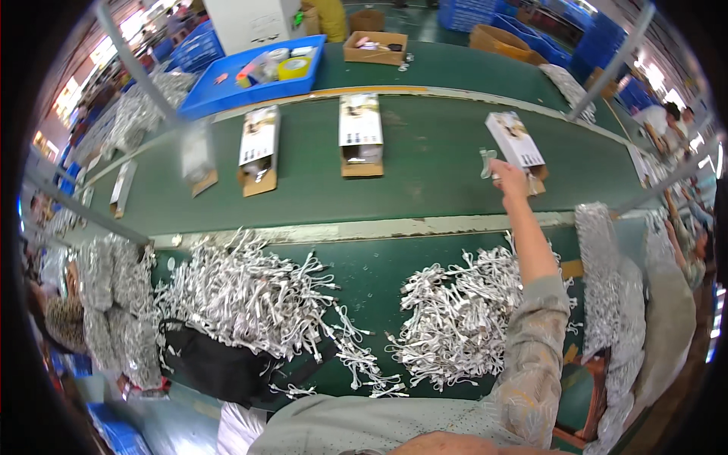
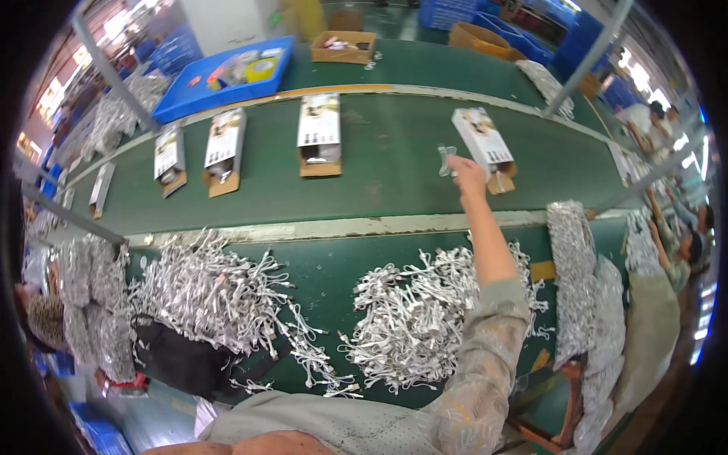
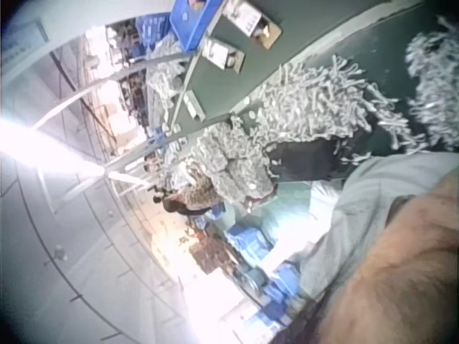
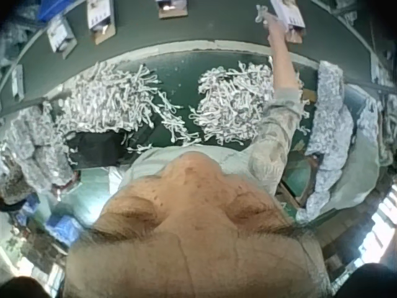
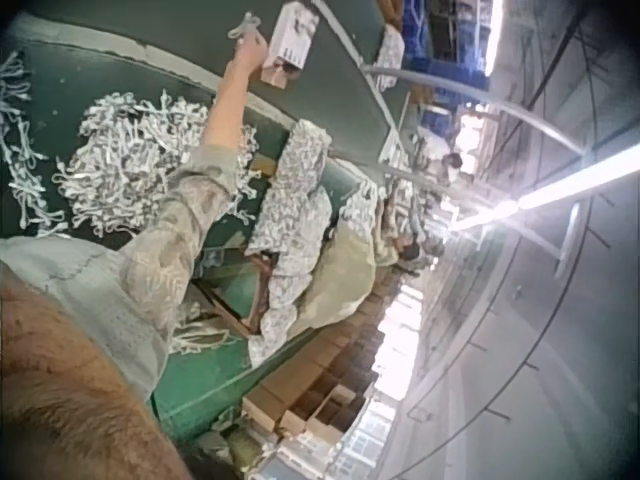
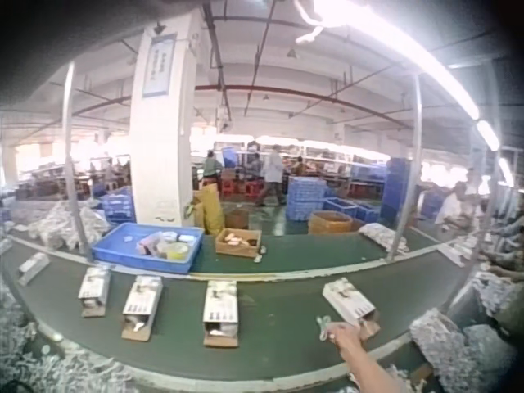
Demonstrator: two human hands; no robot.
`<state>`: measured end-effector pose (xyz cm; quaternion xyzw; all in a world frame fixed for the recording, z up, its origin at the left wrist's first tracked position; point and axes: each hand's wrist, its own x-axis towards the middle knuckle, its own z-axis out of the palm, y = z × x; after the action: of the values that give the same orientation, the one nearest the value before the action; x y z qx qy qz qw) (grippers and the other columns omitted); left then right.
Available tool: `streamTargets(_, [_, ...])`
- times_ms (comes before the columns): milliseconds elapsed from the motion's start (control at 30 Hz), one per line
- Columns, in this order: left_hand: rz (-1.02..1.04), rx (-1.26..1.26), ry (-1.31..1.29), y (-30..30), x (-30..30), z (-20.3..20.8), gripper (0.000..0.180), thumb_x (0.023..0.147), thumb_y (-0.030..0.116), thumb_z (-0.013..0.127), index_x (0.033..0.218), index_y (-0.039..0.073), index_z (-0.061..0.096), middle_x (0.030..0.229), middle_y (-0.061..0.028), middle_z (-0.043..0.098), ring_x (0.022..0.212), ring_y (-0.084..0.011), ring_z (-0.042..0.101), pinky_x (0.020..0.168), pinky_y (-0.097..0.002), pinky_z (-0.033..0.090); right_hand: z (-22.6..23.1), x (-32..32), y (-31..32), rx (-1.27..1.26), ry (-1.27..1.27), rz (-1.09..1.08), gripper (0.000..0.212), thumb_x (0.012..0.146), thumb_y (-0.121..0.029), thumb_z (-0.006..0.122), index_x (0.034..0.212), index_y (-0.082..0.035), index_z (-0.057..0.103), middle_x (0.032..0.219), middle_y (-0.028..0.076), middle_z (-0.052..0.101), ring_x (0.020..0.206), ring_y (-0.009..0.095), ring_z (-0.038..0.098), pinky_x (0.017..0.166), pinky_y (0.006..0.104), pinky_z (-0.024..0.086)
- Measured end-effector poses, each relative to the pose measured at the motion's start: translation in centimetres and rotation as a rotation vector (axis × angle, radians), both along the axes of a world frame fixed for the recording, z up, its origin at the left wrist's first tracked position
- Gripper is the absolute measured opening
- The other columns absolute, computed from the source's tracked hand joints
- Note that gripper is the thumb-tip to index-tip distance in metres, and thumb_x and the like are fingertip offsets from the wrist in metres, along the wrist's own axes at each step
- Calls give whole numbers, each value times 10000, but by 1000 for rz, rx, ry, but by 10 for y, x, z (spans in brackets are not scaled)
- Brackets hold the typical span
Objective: Sorting and packaging white electronic cables into small cardboard boxes on a factory assembly line.
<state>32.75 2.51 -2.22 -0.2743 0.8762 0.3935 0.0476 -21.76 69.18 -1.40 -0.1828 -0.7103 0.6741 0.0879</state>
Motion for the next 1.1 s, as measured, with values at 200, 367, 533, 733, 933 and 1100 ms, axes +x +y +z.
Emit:
streamTargets(200, [-58,-43,-148,-2,6,-24,428,822,342,556,1071,-3,602,1030,-188,628,961,-309,610,825,-394,489,10,-10,-168,511,63,320,238,728,-284,653,806,-69,719,684,95,657,651,202,613,600,325,464])
streamTargets(367, [-116,-51,-280,0,7,-51,423,824,341,557,1069,0,607,1031,-193,628,962,-310,610,822,-393,490,-31,-45,-221,822,75,250,212,751,-259,602,701,-71,685,738,172,647,733,358,629,685,447,500])
streamTargets(533, [-107,-38,-469,18,64,-57,418,825,340,559,1067,3,612,1031,-198,628,963,-312,610,818,-392,491,-43,-63,-229,1061,139,42,332,850,-287,556,920,31,618,882,242,622,802,404,609,699,491,485])
streamTargets(733, [-66,-29,-692,48,134,-45,412,827,338,560,1065,7,618,1031,-205,628,964,-314,610,815,-390,493,8,30,-270,1167,398,764,210,805,-120,588,988,-21,608,991,181,592,889,317,600,754,412,494])
streamTargets(933, [-188,-29,-837,51,135,-51,406,829,337,562,1062,11,624,1032,-211,628,965,-316,610,811,-388,494,-2,121,-320,1040,485,1283,226,741,-136,602,953,-58,611,984,147,593,952,323,566,811,423,464])
streamTargets(1100, [-298,-104,-777,66,104,-37,297,828,280,538,898,30,682,907,-243,638,908,-348,620,788,-398,503,39,121,-277,683,134,1342,201,745,-223,663,823,-40,644,748,125,641,707,253,619,653,349,481])
